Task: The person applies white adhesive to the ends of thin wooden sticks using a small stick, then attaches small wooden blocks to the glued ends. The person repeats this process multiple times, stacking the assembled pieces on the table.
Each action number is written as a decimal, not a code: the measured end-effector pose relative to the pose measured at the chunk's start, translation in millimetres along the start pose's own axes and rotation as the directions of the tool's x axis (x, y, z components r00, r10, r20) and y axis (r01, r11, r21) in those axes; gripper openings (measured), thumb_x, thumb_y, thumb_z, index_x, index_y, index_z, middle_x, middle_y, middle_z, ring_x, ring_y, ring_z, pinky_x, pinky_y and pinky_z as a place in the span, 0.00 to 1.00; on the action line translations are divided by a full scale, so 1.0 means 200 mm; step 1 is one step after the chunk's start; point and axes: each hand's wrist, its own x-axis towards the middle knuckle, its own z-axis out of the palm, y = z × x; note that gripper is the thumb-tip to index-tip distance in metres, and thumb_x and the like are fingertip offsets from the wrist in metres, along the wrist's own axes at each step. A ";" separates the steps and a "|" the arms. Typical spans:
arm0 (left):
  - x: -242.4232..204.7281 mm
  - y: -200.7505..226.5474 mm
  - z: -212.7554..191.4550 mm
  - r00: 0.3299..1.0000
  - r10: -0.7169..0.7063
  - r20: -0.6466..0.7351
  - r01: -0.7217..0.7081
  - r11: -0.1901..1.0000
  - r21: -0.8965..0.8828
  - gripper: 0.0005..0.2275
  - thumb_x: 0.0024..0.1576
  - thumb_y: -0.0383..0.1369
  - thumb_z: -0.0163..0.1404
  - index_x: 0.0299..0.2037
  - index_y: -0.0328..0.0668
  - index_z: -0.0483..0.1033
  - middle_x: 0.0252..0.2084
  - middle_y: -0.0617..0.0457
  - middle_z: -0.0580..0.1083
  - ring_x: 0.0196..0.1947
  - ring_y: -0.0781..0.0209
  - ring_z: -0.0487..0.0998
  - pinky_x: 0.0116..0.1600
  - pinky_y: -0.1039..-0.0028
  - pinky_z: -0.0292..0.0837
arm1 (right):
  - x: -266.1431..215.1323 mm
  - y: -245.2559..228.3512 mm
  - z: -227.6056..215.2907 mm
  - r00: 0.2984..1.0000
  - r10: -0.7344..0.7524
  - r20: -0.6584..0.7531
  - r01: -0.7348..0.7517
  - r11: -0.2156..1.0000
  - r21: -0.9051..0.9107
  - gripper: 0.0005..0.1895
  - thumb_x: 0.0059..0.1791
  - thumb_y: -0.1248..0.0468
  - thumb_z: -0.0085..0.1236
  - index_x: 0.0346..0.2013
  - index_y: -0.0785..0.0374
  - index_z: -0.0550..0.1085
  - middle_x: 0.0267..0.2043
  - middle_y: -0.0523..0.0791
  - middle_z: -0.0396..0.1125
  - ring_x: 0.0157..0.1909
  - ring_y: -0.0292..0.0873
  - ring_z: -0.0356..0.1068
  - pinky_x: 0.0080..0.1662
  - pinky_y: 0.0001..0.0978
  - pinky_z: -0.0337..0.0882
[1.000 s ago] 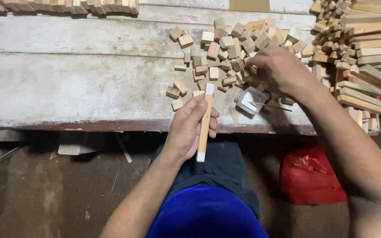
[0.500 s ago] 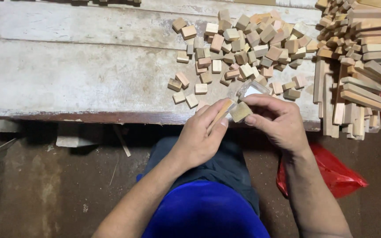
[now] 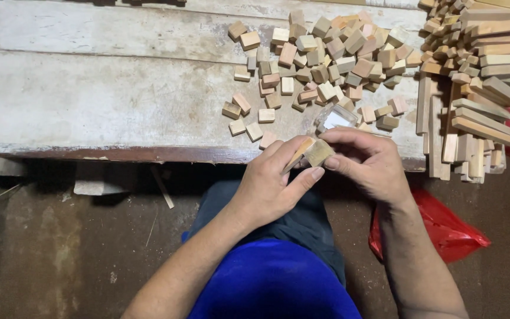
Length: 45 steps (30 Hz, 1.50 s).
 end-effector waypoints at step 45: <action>-0.02 0.00 0.06 0.995 0.086 -0.040 -0.085 0.996 0.031 0.16 0.59 0.37 0.56 0.52 0.36 0.76 0.26 0.47 0.74 0.19 0.53 0.78 0.20 0.68 0.72 | -0.01 0.14 0.01 0.983 -0.149 0.111 0.149 0.989 0.001 0.23 0.49 0.59 0.63 0.53 0.73 0.76 0.49 0.55 0.74 0.51 0.44 0.70 0.54 0.44 0.71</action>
